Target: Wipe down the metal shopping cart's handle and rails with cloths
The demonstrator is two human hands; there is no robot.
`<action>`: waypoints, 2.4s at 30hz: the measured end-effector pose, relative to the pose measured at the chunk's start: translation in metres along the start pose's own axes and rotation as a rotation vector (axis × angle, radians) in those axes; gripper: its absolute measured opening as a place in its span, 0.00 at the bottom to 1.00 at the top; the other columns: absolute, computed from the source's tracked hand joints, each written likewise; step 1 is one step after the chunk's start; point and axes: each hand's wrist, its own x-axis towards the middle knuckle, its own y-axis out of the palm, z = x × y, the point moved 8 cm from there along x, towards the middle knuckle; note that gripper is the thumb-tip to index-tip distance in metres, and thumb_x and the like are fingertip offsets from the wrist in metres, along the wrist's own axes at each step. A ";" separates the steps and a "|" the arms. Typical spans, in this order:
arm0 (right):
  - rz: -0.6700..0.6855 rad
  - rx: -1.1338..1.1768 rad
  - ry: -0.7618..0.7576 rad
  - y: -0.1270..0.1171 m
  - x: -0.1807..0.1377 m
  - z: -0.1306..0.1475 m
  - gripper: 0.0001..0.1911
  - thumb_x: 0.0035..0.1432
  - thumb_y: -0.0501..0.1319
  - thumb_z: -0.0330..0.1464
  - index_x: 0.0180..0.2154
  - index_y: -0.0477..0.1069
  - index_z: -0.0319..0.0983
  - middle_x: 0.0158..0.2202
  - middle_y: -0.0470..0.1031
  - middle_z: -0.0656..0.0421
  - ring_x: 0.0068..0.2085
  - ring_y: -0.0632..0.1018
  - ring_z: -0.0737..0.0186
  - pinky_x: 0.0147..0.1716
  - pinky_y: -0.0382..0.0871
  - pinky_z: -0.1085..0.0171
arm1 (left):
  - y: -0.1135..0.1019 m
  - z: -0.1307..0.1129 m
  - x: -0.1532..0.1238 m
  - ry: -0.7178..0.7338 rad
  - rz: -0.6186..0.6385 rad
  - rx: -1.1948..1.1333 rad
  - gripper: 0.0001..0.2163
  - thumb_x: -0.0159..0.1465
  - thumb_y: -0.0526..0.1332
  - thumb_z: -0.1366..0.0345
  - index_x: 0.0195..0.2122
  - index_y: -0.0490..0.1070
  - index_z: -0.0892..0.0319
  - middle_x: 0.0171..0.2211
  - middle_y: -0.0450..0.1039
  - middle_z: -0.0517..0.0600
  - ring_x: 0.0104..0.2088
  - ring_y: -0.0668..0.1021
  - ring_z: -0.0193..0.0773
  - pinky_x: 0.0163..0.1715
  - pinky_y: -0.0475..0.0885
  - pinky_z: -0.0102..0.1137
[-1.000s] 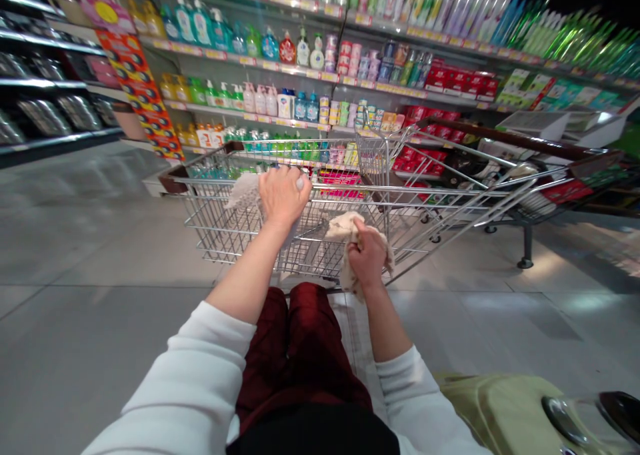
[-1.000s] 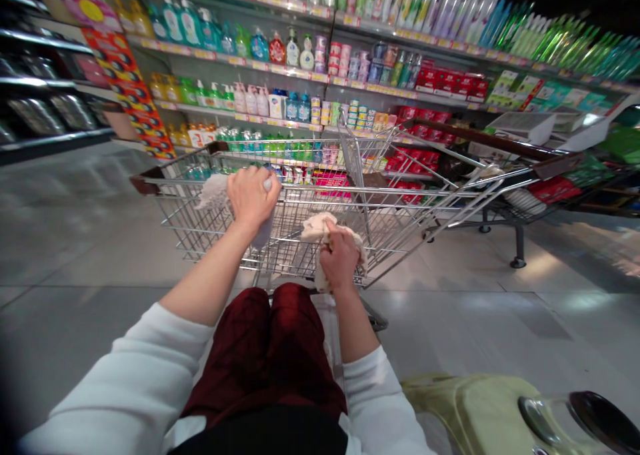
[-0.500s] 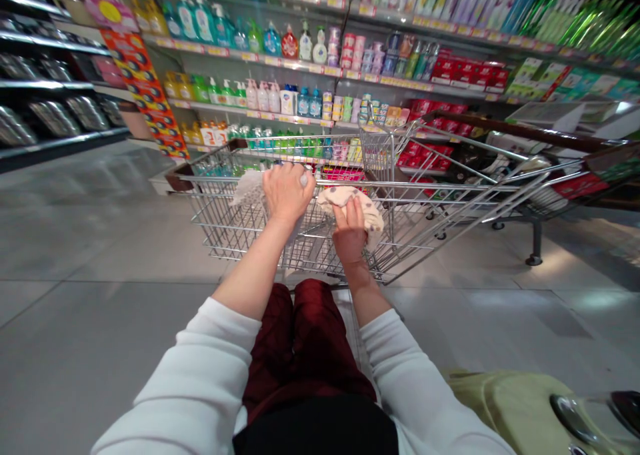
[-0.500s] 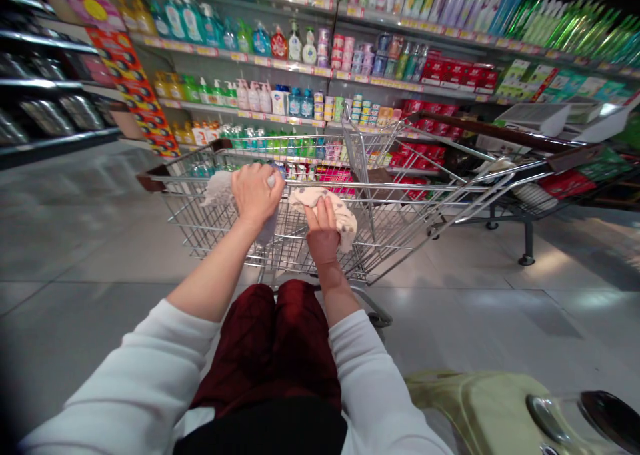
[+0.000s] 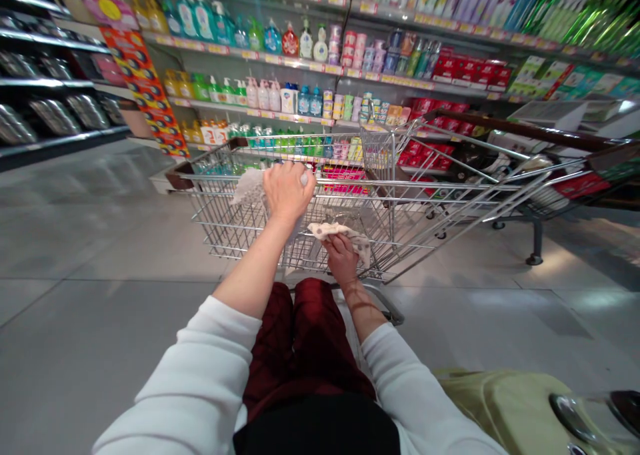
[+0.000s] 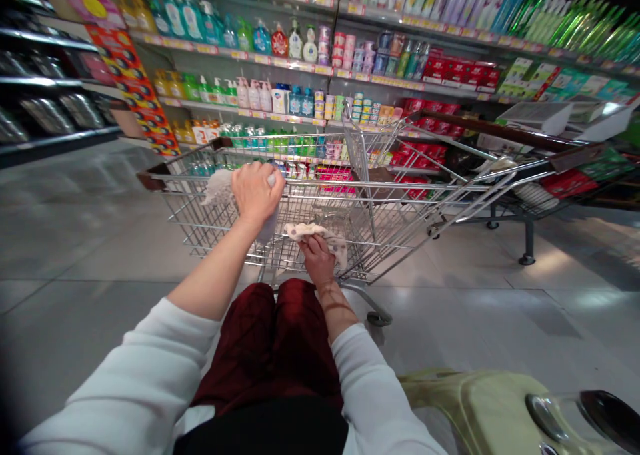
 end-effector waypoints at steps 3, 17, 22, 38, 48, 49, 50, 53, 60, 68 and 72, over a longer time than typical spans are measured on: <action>0.022 0.046 -0.019 -0.012 0.009 0.002 0.20 0.60 0.59 0.22 0.46 0.81 0.46 0.49 0.82 0.59 0.54 0.75 0.59 0.53 0.71 0.64 | -0.001 -0.001 0.000 0.013 -0.019 0.017 0.15 0.70 0.49 0.58 0.37 0.73 0.55 0.38 0.75 0.55 0.45 0.73 0.50 0.49 0.63 0.46; -0.334 -0.005 -0.023 -0.078 0.098 0.035 0.28 0.64 0.51 0.22 0.61 0.71 0.44 0.66 0.67 0.56 0.70 0.60 0.58 0.66 0.62 0.56 | 0.000 -0.001 -0.001 -0.002 0.001 0.007 0.15 0.70 0.48 0.58 0.38 0.73 0.56 0.40 0.75 0.56 0.47 0.73 0.51 0.51 0.62 0.46; -0.120 0.014 -0.017 -0.029 0.081 0.031 0.27 0.65 0.51 0.21 0.60 0.72 0.43 0.66 0.67 0.54 0.70 0.61 0.56 0.70 0.57 0.54 | -0.001 -0.001 -0.001 -0.002 0.003 0.013 0.14 0.70 0.49 0.58 0.38 0.73 0.55 0.40 0.75 0.55 0.46 0.73 0.51 0.51 0.63 0.46; 0.176 0.130 0.081 -0.002 0.026 0.033 0.22 0.59 0.60 0.26 0.53 0.76 0.47 0.50 0.80 0.58 0.51 0.76 0.57 0.49 0.73 0.62 | 0.001 0.000 -0.002 0.000 0.004 0.000 0.16 0.70 0.48 0.57 0.38 0.73 0.56 0.40 0.75 0.56 0.47 0.73 0.51 0.51 0.62 0.47; -0.275 0.316 0.444 -0.099 0.073 -0.018 0.26 0.59 0.56 0.30 0.59 0.69 0.38 0.54 0.77 0.52 0.53 0.77 0.54 0.56 0.70 0.57 | 0.000 -0.001 -0.003 -0.002 -0.018 0.000 0.15 0.70 0.48 0.58 0.38 0.73 0.55 0.40 0.75 0.56 0.46 0.72 0.51 0.50 0.62 0.48; -0.330 0.279 0.411 -0.111 0.080 -0.015 0.26 0.61 0.54 0.30 0.60 0.68 0.37 0.55 0.75 0.51 0.55 0.76 0.53 0.59 0.68 0.55 | 0.001 -0.001 -0.003 -0.005 -0.015 -0.010 0.15 0.70 0.48 0.58 0.38 0.73 0.55 0.40 0.75 0.56 0.46 0.72 0.52 0.51 0.62 0.48; -0.371 0.239 0.365 -0.119 0.087 -0.010 0.25 0.62 0.53 0.29 0.60 0.68 0.37 0.56 0.74 0.51 0.57 0.74 0.53 0.61 0.66 0.54 | 0.001 -0.001 -0.003 -0.006 -0.012 -0.021 0.15 0.70 0.48 0.58 0.38 0.73 0.55 0.40 0.75 0.56 0.46 0.72 0.52 0.51 0.62 0.48; -0.400 0.135 0.213 -0.125 0.104 0.010 0.23 0.65 0.51 0.29 0.58 0.71 0.40 0.61 0.70 0.52 0.64 0.68 0.52 0.64 0.63 0.50 | 0.001 0.000 -0.003 -0.005 -0.007 -0.041 0.15 0.70 0.48 0.58 0.39 0.73 0.55 0.40 0.75 0.56 0.47 0.72 0.52 0.52 0.62 0.48; -0.204 -0.002 0.107 -0.073 0.101 0.032 0.27 0.68 0.55 0.35 0.67 0.62 0.43 0.72 0.54 0.50 0.74 0.49 0.43 0.62 0.68 0.49 | -0.002 -0.002 -0.002 -0.012 -0.011 0.014 0.14 0.70 0.49 0.59 0.38 0.73 0.54 0.40 0.76 0.55 0.46 0.73 0.51 0.50 0.63 0.47; -0.157 -0.037 0.092 -0.032 0.080 0.010 0.25 0.67 0.52 0.23 0.61 0.71 0.46 0.69 0.63 0.52 0.73 0.55 0.50 0.68 0.58 0.50 | -0.002 -0.002 -0.003 -0.005 -0.026 -0.012 0.14 0.70 0.48 0.58 0.37 0.73 0.55 0.40 0.76 0.55 0.46 0.73 0.51 0.51 0.63 0.47; -0.097 -0.043 0.042 -0.020 0.063 0.008 0.28 0.65 0.52 0.20 0.60 0.72 0.48 0.68 0.65 0.54 0.72 0.58 0.55 0.68 0.59 0.53 | -0.001 -0.001 -0.003 -0.017 -0.005 -0.032 0.15 0.70 0.48 0.58 0.38 0.73 0.55 0.41 0.75 0.56 0.47 0.72 0.52 0.52 0.62 0.49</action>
